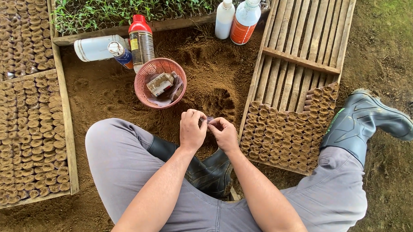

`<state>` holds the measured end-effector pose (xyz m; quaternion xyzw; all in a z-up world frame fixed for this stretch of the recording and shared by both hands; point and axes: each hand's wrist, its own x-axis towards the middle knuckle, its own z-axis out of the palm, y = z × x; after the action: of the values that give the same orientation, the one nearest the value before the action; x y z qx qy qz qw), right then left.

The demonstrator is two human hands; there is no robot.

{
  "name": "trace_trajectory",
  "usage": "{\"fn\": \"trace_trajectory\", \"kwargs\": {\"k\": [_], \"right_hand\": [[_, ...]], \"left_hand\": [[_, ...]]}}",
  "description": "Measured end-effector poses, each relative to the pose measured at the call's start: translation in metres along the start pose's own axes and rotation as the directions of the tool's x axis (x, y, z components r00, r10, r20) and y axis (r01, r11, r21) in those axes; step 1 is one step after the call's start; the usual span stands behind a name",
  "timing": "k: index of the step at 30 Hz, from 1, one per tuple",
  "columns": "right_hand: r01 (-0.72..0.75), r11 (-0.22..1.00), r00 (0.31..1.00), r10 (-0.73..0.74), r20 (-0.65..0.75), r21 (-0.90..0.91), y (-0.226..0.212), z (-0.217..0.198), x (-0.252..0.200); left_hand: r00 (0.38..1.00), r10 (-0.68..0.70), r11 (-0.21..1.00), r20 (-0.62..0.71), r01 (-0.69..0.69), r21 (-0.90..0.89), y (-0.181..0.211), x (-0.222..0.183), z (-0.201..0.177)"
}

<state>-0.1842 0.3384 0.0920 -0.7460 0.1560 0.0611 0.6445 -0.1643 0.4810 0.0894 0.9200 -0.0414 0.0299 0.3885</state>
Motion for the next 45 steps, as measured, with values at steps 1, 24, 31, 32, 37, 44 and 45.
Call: {"fn": "trace_trajectory", "kwargs": {"k": [1,24,31,32,37,44,45], "right_hand": [[-0.001,1.000,1.000,0.001,0.000,-0.001,0.003,-0.001,0.001],[0.406,0.636,0.911,-0.333,0.241,-0.657,0.017,0.011,0.068],[0.467,0.431,0.878,-0.124,0.462,-0.772,0.003,0.029,0.074],[0.524,0.346,0.850,-0.156,0.503,-0.778,0.013,0.028,0.071],[0.615,0.199,0.786,-0.227,0.574,-0.763,0.067,0.016,0.057],[0.545,0.349,0.837,-0.274,0.474,-0.762,0.129,0.007,0.075],[0.469,0.478,0.883,-0.250,0.397,-0.743,0.140,0.003,0.077]], "left_hand": [[1.000,-0.001,1.000,0.001,0.001,-0.001,0.002,0.000,0.000],[0.996,-0.083,0.993,0.014,0.081,0.081,-0.022,0.005,-0.002],[0.997,-0.080,0.995,0.000,0.080,0.057,-0.008,0.011,-0.016],[0.996,-0.094,0.994,0.001,0.094,0.054,-0.006,0.011,-0.017],[0.996,-0.072,0.996,-0.058,0.075,0.044,-0.018,0.014,-0.008],[0.994,-0.057,0.993,0.092,0.048,0.106,-0.019,0.010,-0.001],[0.986,-0.054,0.987,0.158,0.029,0.156,-0.018,0.006,0.000]]}}
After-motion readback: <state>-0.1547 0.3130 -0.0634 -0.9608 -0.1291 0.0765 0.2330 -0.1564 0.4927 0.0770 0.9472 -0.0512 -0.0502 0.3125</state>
